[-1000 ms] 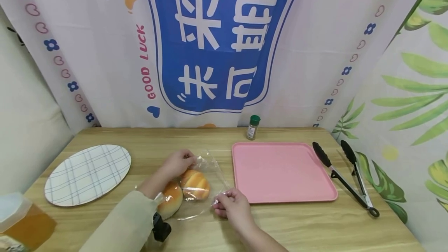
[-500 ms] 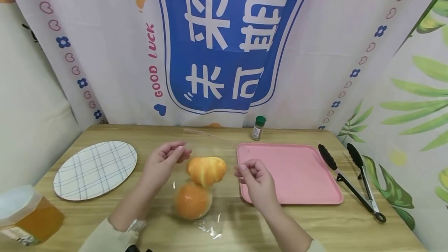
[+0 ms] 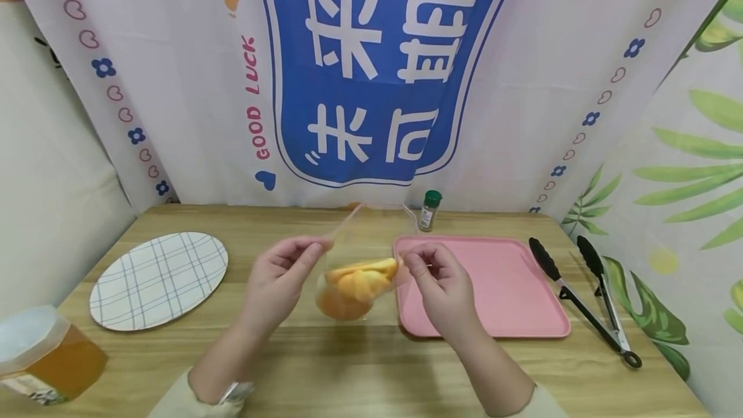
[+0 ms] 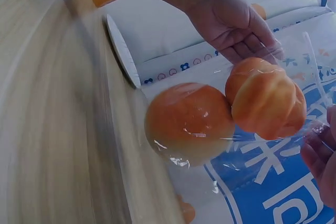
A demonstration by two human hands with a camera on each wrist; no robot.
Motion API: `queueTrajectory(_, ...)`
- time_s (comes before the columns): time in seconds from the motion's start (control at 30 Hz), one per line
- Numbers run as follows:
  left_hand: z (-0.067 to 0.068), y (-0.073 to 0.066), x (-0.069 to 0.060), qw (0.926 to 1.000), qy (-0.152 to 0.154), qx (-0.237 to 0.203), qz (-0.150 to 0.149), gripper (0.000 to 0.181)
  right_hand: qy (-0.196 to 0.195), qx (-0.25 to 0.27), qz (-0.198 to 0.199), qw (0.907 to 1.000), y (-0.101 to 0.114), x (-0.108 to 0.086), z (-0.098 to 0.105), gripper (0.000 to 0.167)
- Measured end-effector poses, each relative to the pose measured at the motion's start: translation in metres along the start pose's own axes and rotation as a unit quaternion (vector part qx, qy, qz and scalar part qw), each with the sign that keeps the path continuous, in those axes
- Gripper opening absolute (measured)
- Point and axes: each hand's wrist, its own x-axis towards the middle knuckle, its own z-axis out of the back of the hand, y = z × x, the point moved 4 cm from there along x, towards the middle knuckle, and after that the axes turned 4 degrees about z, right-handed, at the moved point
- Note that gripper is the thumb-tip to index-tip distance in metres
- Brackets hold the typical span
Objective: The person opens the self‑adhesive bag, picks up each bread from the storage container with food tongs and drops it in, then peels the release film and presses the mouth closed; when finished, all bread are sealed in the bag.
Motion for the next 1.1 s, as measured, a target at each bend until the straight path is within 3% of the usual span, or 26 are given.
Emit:
queueTrajectory(0.1,-0.002,-0.002,0.001,1.0000,0.000,-0.001,0.000,0.022,0.001,-0.012,-0.010,0.9999,-0.002,0.003,0.002,0.010)
queueTrajectory(0.2,0.000,0.004,0.000,0.9994,-0.007,-0.030,0.011,0.022,-0.003,-0.002,-0.022,0.9997,-0.007,0.003,0.006,0.010)
queueTrajectory(0.43,0.007,0.019,-0.008,0.9920,-0.023,-0.113,0.050,0.017,0.007,0.057,-0.062,0.9964,-0.022,0.003,0.014,0.014)
queueTrajectory(0.83,0.009,0.033,-0.015,0.9815,-0.035,-0.179,0.057,0.021,0.033,0.152,-0.103,0.9824,-0.030,-0.001,0.008,0.011)
queueTrajectory(1.0,0.009,0.034,-0.017,0.9788,-0.038,-0.194,0.054,0.023,0.036,0.146,-0.115,0.9819,-0.030,-0.006,0.002,0.012)
queueTrajectory(1.1,0.009,0.037,-0.019,0.9806,-0.054,-0.175,0.070,0.020,0.035,0.142,-0.111,0.9830,-0.031,-0.009,-0.001,0.012)
